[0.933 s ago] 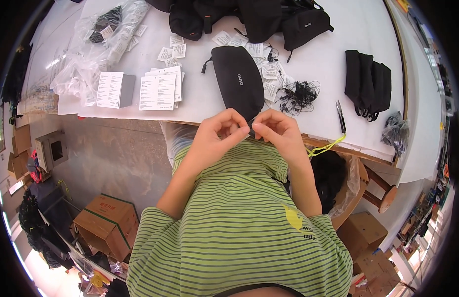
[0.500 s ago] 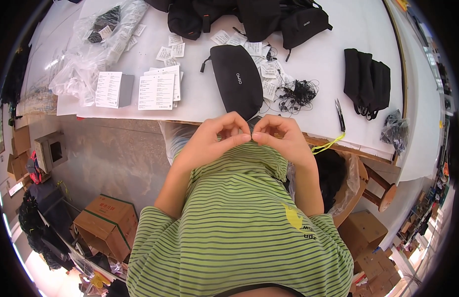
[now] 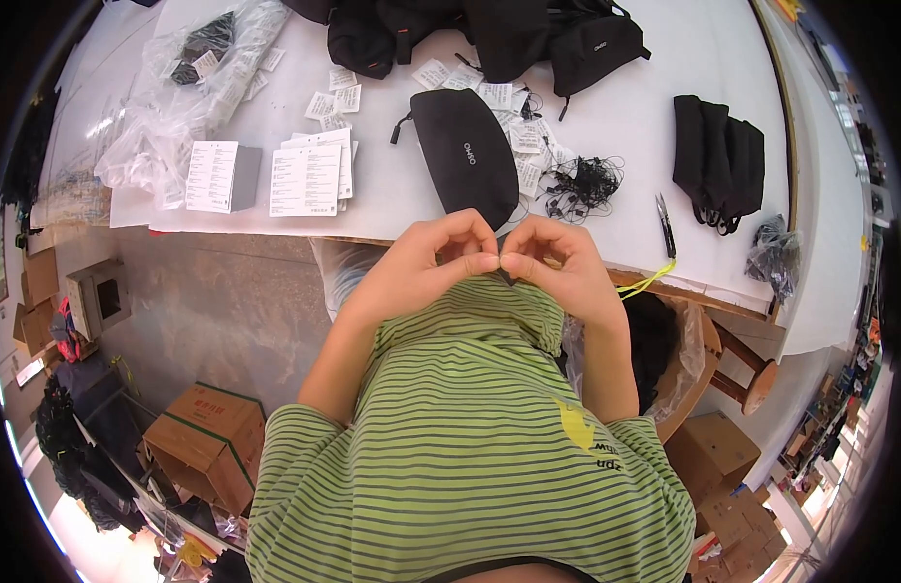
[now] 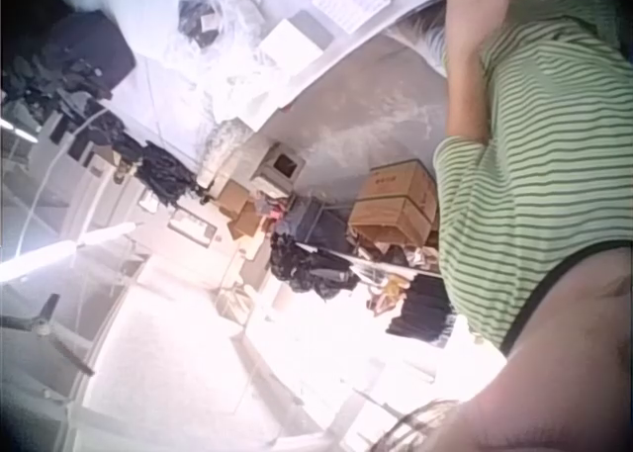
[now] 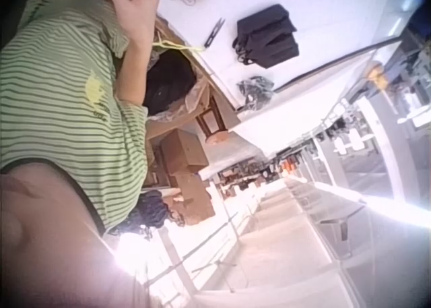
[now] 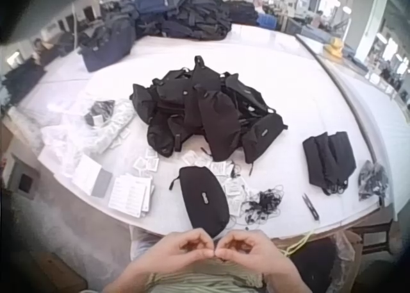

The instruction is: Picking up black bags from a large bin and placing them onto a workbench, then inserting items into smaller black pouches.

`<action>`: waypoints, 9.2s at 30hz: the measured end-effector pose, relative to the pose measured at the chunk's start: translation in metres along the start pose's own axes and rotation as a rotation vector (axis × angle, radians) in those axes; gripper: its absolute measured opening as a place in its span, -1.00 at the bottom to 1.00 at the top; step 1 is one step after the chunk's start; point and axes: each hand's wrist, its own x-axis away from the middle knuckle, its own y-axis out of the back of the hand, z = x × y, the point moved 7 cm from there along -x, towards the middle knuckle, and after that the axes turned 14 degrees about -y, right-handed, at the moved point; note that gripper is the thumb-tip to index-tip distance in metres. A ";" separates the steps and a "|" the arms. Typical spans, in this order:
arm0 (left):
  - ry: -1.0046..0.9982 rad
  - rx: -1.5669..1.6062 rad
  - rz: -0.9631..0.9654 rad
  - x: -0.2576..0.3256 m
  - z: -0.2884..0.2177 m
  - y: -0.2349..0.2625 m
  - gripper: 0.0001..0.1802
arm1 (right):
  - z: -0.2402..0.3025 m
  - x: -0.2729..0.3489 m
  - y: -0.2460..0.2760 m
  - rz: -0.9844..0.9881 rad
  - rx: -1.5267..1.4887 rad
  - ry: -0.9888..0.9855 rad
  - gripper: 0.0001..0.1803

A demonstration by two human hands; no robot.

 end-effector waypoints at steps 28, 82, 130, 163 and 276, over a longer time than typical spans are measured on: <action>-0.527 -1.273 -0.180 0.008 -0.058 0.012 -0.59 | 0.067 0.032 0.006 -0.657 0.517 0.493 -0.84; -0.636 -1.019 -0.026 0.024 -0.052 0.015 -0.70 | 0.047 0.029 -0.004 -0.428 0.449 0.386 -0.84; -0.028 -0.916 0.106 -0.015 0.005 0.040 -0.39 | -0.078 0.020 0.032 -0.180 -0.353 0.018 -0.56; -0.020 -0.987 0.296 -0.021 0.006 0.033 -0.57 | -0.042 -0.029 0.065 -0.109 -1.549 0.234 -0.65; -0.465 -1.205 -0.341 0.004 -0.022 0.050 -0.40 | 0.013 -0.020 0.027 -0.507 0.564 0.147 -0.74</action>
